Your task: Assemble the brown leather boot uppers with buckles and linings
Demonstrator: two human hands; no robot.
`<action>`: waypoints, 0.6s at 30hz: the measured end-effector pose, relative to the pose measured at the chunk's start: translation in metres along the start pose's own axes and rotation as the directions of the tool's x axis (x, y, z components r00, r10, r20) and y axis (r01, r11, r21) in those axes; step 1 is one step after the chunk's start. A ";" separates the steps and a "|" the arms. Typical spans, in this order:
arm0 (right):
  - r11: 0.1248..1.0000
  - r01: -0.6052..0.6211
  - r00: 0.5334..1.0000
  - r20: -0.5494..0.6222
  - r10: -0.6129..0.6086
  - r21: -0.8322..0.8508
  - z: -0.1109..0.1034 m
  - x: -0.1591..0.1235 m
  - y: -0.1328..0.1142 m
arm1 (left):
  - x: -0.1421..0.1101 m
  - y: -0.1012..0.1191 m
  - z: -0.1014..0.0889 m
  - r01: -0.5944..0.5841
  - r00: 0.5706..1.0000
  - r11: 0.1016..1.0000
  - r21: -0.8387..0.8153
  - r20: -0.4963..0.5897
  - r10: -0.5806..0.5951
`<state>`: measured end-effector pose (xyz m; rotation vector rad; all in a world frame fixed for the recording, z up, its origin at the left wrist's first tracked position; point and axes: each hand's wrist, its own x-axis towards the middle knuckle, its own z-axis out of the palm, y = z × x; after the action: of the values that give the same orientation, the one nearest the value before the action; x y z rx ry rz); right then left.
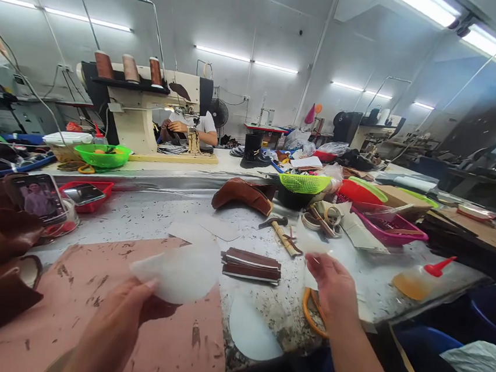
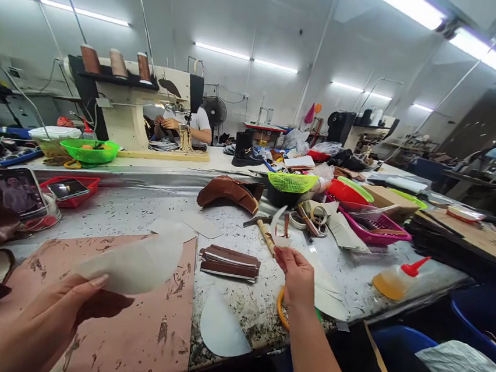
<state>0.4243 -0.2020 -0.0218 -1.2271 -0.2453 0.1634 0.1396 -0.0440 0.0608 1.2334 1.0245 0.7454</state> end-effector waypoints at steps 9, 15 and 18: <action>0.945 -0.026 0.900 0.403 0.164 -0.326 0.071 0.039 0.026 | -0.022 -0.014 -0.057 -0.496 0.862 0.616 0.612 0.433 0.264; 0.920 -0.058 0.539 0.763 0.356 -0.388 0.093 -0.071 0.010 | -0.049 -0.041 -0.067 -0.624 0.781 0.491 0.607 0.501 0.373; 0.908 -0.237 0.291 0.867 0.404 -0.344 0.089 -0.122 0.013 | -0.054 -0.036 -0.079 -0.605 0.793 0.526 0.597 0.508 0.335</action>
<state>0.2829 -0.1475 -0.0181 -1.1953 -1.0411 1.2829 0.0436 -0.0685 0.0359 2.3608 0.6880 0.4817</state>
